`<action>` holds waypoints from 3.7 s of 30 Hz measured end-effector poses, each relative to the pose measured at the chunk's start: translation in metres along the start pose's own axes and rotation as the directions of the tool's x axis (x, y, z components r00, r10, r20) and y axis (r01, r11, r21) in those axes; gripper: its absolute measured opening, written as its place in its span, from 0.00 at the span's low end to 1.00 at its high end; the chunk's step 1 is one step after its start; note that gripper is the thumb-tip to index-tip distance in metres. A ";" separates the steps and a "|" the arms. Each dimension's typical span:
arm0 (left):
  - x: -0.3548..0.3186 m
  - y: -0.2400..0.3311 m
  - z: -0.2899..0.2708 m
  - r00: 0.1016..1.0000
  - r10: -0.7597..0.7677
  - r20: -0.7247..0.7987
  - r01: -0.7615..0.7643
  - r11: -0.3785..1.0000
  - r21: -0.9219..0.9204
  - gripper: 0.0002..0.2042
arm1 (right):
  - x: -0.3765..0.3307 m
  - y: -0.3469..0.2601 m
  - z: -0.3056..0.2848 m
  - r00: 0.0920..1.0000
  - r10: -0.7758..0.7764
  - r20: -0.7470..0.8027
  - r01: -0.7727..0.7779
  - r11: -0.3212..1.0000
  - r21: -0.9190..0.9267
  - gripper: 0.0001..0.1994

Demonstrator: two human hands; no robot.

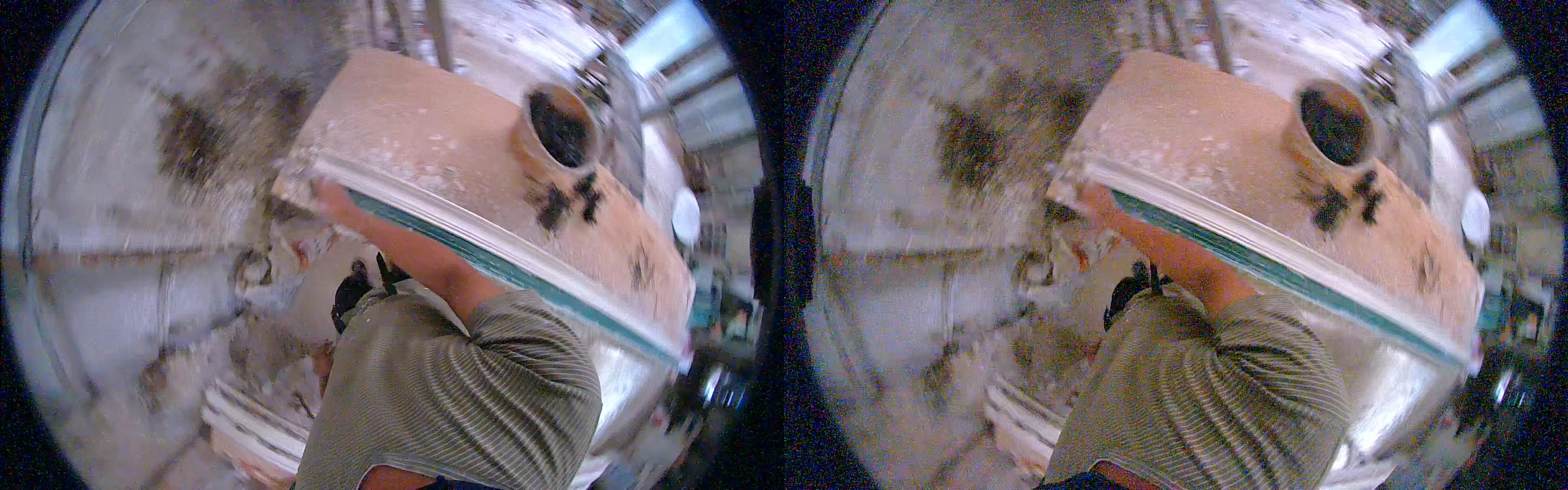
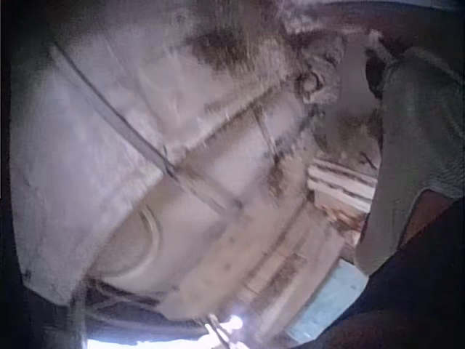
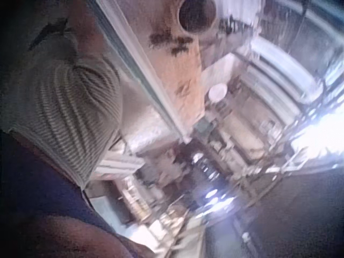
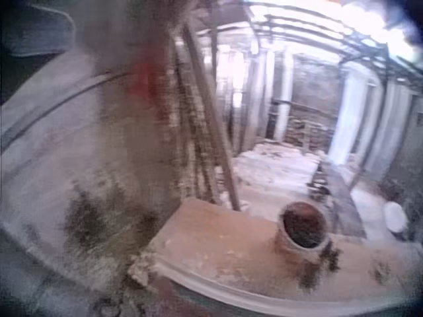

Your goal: The person applies a white adhesive along the edge of a large wooden panel using a small tool. They repeatedly smooth the bead of glue with their fingers to ensure even coverage along the seam.

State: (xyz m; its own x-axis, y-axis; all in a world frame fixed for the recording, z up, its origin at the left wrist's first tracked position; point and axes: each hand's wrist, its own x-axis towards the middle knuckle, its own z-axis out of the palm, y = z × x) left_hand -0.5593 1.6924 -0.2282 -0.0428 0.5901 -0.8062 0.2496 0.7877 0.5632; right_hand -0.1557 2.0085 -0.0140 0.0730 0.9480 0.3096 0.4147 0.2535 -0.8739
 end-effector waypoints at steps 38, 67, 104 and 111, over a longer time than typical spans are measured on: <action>-0.144 0.313 0.478 -0.271 0.030 0.962 -0.900 -0.363 -0.242 0.16 | -0.628 -0.095 -0.085 -0.343 0.497 -0.797 -0.715 0.412 0.565 0.14; -0.092 0.358 0.500 -0.254 0.319 0.913 -0.909 -0.402 -0.112 0.17 | -0.434 -0.025 -0.242 0.293 0.252 -0.922 -0.902 0.391 -0.180 0.17; -0.071 0.373 0.523 0.065 0.112 0.992 -0.970 -0.225 0.090 0.25 | -0.404 -0.036 -0.256 0.524 0.127 -0.842 -0.802 0.407 -0.437 0.09; -0.075 0.362 0.517 -0.106 0.286 0.952 -0.955 -0.296 -0.017 0.22 | -0.409 -0.045 -0.227 0.351 0.314 -0.882 -0.840 0.522 -0.148 0.07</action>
State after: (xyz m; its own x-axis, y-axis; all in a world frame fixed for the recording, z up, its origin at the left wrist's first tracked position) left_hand 0.0345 1.8415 -0.0574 0.9972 -0.0058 0.0739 -0.0495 -0.7935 0.6065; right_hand 0.0018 1.5657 -0.0165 0.9561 0.2426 0.1645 0.2895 -0.6925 -0.6608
